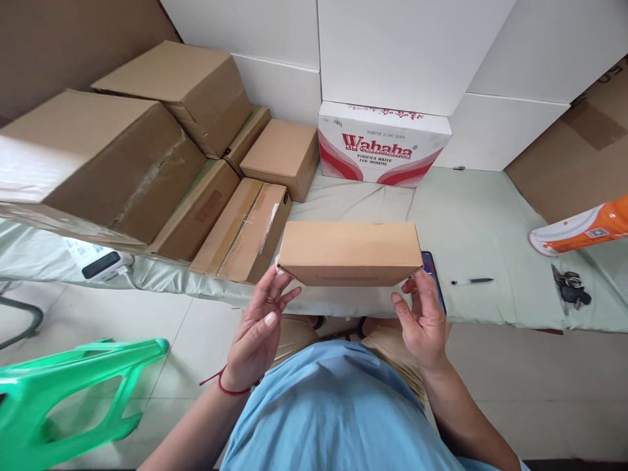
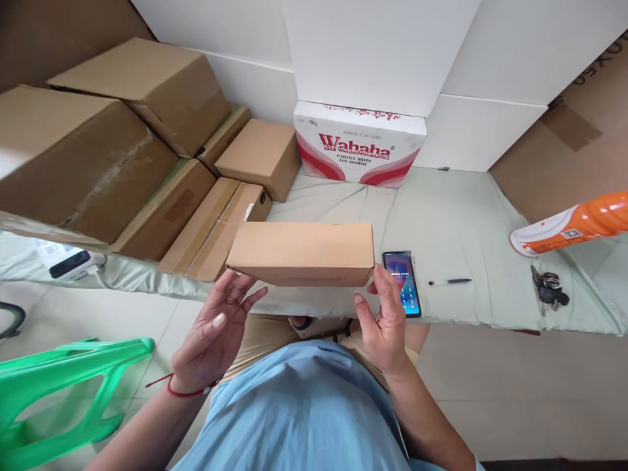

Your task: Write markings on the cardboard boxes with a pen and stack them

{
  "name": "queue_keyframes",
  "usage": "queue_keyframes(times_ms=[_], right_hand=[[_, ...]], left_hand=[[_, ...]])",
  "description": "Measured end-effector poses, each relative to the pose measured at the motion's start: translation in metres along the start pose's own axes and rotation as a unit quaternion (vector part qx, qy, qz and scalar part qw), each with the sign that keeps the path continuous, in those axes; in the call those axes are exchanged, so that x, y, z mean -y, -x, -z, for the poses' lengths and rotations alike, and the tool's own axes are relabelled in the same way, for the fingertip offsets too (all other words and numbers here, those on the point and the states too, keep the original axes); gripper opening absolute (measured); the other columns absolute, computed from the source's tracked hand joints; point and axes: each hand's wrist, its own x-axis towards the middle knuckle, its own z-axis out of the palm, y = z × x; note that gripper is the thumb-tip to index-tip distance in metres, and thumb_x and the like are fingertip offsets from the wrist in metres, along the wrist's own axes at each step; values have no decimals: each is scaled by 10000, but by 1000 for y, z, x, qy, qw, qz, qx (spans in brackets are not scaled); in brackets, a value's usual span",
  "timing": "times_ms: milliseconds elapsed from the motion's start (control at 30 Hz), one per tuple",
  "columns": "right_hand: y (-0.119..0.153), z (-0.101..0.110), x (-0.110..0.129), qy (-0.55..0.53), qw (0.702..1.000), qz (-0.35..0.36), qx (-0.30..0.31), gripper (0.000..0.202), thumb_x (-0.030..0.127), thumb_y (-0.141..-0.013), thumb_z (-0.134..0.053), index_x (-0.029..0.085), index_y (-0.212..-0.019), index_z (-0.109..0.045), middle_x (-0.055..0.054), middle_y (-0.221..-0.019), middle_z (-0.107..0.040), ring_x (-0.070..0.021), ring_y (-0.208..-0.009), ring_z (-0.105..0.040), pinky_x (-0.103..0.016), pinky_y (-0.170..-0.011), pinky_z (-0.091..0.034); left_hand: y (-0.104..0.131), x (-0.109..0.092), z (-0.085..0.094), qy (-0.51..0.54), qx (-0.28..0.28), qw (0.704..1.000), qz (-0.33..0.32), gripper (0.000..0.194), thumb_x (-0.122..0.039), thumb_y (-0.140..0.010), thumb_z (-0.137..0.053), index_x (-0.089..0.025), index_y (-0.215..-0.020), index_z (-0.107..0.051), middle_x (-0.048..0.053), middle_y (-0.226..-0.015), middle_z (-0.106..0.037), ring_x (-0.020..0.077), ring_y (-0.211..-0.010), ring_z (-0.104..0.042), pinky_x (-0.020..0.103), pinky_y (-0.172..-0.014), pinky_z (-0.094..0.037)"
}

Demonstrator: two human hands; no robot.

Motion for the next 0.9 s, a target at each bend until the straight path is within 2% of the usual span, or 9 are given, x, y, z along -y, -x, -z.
queue_keyframes(times_ms=[167,333,400,433,500,600,700,800,900], right_hand=[[2,-2,-4,-10,1000,-19,9,635,309,-1058,-658,512,-1631,-472,-57,-1550,-546,-211,-1051,-613,-450,-967,-577],[1,0,-11,12,998,-67,12,607,402,-1041,-663,403,-1628,-512,-86,-1401,-597,-212,-999,-613,-463,-999,-575],[1,0,-15,17,996,-80,23,597,424,-1035,-665,384,-1615,-531,-89,-1396,-608,-218,-1010,-616,-463,-995,-582],[1,-1,-17,19,996,-86,29,587,432,-1032,-669,379,-1604,-545,-90,-1413,-610,-222,-1031,-619,-468,-1005,-583],[1,-3,-20,16,994,-97,37,582,443,-1026,-681,371,-1590,-558,-93,-1469,-601,-237,-1126,-627,-495,-1068,-568],[0,-8,-23,-28,991,-129,37,626,468,-1020,-693,360,-1613,-521,-99,-1569,-552,-263,-1365,-595,-538,-1204,-505],[-1,-12,-25,-95,981,-165,39,621,491,-1013,-701,320,-1589,-547,-107,-1625,-532,-276,-1509,-532,-544,-1281,-448],[-3,-12,-26,-130,973,-186,49,567,488,-1003,-720,276,-1520,-620,-119,-1619,-567,-282,-1526,-534,-544,-1310,-417],[-6,-9,-27,-124,971,-193,62,550,493,-1004,-720,265,-1499,-643,-122,-1597,-604,-284,-1496,-570,-538,-1290,-451]], left_hand=[[1,7,7,-21,11,1000,7,799,-481,-912,-779,-397,-1649,-484,49,-1436,-743,260,-1420,-610,406,-1195,-458],[3,9,14,-33,-3,999,17,1059,-563,-893,-798,-362,-1755,-217,98,-1433,-749,287,-1384,-663,441,-1185,-462],[2,8,16,-38,-12,999,31,1096,-580,-892,-799,-350,-1762,-174,117,-1421,-754,300,-1369,-679,460,-1174,-471],[1,8,16,-38,-14,998,39,1058,-571,-898,-796,-343,-1752,-215,125,-1420,-753,306,-1377,-674,467,-1166,-479],[-2,10,18,-34,-18,998,54,871,-522,-904,-801,-309,-1662,-429,142,-1426,-747,320,-1400,-656,472,-1147,-497],[-8,19,19,-26,-29,997,69,563,-426,-853,-852,-236,-1360,-696,165,-1425,-742,338,-1389,-662,492,-1171,-496],[-14,34,20,-20,-36,997,66,508,-369,-790,-906,-245,-1253,-738,148,-1417,-752,332,-1385,-671,519,-1220,-474],[-20,48,23,-23,-44,996,75,496,-370,-758,-930,-253,-1213,-772,135,-1419,-758,335,-1402,-664,523,-1228,-478],[-26,52,25,-42,-40,994,89,488,-388,-739,-942,-236,-1187,-821,134,-1406,-768,353,-1399,-669,524,-1250,-465]])
